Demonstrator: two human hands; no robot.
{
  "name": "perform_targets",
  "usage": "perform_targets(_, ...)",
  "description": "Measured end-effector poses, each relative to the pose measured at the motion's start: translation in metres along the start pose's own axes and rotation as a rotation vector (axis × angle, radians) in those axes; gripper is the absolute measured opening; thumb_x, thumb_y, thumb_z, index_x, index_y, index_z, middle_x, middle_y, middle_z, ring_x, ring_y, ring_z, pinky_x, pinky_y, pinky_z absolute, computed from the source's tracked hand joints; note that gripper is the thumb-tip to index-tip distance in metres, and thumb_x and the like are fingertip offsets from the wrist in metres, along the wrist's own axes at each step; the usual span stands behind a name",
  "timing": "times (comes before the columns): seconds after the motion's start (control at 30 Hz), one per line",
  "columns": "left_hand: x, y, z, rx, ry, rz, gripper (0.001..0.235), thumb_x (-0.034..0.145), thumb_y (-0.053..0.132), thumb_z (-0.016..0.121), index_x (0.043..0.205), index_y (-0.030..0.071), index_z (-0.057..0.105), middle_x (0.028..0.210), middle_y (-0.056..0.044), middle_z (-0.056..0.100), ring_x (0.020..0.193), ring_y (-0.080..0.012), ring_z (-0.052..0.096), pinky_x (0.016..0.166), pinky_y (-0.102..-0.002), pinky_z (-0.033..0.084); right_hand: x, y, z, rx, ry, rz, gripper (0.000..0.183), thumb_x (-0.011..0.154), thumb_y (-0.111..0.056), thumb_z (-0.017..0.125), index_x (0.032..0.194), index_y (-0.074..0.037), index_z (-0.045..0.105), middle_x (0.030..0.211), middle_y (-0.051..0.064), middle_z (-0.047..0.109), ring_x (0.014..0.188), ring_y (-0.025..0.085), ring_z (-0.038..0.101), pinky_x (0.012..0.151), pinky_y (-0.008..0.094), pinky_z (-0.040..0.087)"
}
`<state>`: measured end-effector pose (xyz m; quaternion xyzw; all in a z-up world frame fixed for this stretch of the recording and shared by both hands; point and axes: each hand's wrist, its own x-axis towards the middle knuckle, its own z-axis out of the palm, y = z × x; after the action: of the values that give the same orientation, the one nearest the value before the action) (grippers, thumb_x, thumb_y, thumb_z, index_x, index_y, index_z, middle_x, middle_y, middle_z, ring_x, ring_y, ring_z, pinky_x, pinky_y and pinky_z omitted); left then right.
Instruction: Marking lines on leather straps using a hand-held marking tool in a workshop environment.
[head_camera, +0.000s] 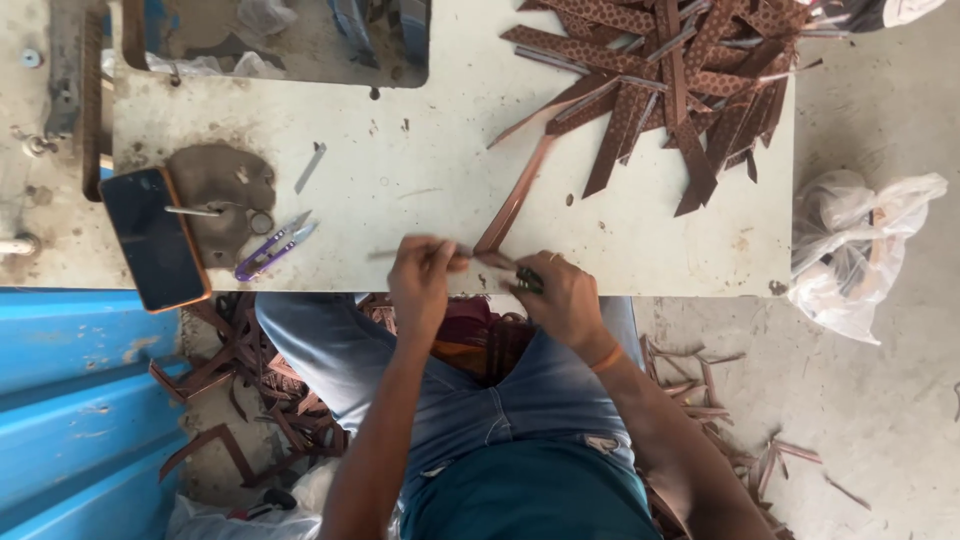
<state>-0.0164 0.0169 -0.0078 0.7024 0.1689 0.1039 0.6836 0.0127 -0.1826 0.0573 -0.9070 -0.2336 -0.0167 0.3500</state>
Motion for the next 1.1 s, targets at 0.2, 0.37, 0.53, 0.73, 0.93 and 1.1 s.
perform_targets(0.2, -0.048, -0.003, -0.008, -0.301, 0.228, -0.020, 0.008, 0.103, 0.008, 0.061, 0.106, 0.001, 0.059, 0.089, -0.014, 0.072, 0.077, -0.0192, 0.077, 0.070, -0.035, 0.069, -0.017, -0.006, 0.002, 0.079, -0.225, 0.067, 0.026, 0.086, -0.023, 0.081, 0.108, -0.009, 0.076, 0.080, 0.005, 0.073, 0.063, 0.020, 0.069, 0.056, 0.033, 0.055)
perform_targets(0.37, -0.054, 0.017, -0.012, -0.137, 0.198, 0.000, 0.005, 0.105, 0.009, 0.059, 0.106, 0.004, 0.060, 0.088, -0.010, 0.072, 0.075, -0.0166, 0.075, 0.068, -0.033, 0.067, -0.022, -0.021, -0.003, 0.198, -0.118, -0.061, 0.024, 0.083, -0.017, 0.079, 0.104, -0.004, 0.076, 0.082, 0.007, 0.070, 0.066, 0.016, 0.065, 0.056, 0.031, 0.052)
perform_targets(0.53, -0.026, 0.034, -0.074, -0.336, 0.370, -0.047, 0.012, 0.095, 0.005, 0.063, 0.107, 0.008, 0.065, 0.096, -0.006, 0.071, 0.080, -0.0142, 0.075, 0.068, -0.032, 0.067, -0.038, 0.022, -0.026, 0.357, -0.123, 0.039, 0.014, 0.091, -0.017, 0.076, 0.096, -0.005, 0.074, 0.074, 0.005, 0.066, 0.053, 0.014, 0.057, 0.046, 0.031, 0.046)
perform_targets(0.73, -0.057, -0.003, -0.049, 0.313, -0.289, -0.108, 0.012, 0.088, 0.007, 0.067, 0.098, 0.007, 0.072, 0.090, -0.010, 0.075, 0.076, -0.0205, 0.075, 0.061, -0.034, 0.063, -0.026, -0.014, -0.058, 0.259, -0.114, 0.034, 0.021, 0.088, -0.015, 0.077, 0.104, -0.003, 0.071, 0.080, 0.007, 0.067, 0.056, 0.017, 0.059, 0.050, 0.031, 0.048)
perform_targets(0.93, -0.095, -0.044, -0.001, 0.429, -0.711, -0.370, 0.016, 0.092, 0.021, 0.070, 0.103, 0.010, 0.067, 0.092, -0.011, 0.076, 0.077, -0.0269, 0.076, 0.068, -0.042, 0.063, 0.000, -0.131, -0.024, 0.344, -0.340, -0.282, 0.063, 0.070, -0.006, 0.076, 0.132, -0.013, 0.069, 0.112, 0.012, 0.073, 0.085, 0.025, 0.074, 0.084, 0.044, 0.059)
perform_targets(1.1, -0.102, 0.006, -0.002, 0.431, -0.704, -0.090, 0.013, 0.092, 0.022, 0.071, 0.095, 0.010, 0.074, 0.090, -0.014, 0.076, 0.079, -0.0296, 0.073, 0.069, -0.044, 0.059, 0.000, -0.071, 0.001, 0.494, -0.181, -0.267, 0.063, 0.078, -0.005, 0.080, 0.137, -0.018, 0.065, 0.138, 0.011, 0.068, 0.119, 0.032, 0.073, 0.094, 0.039, 0.063)
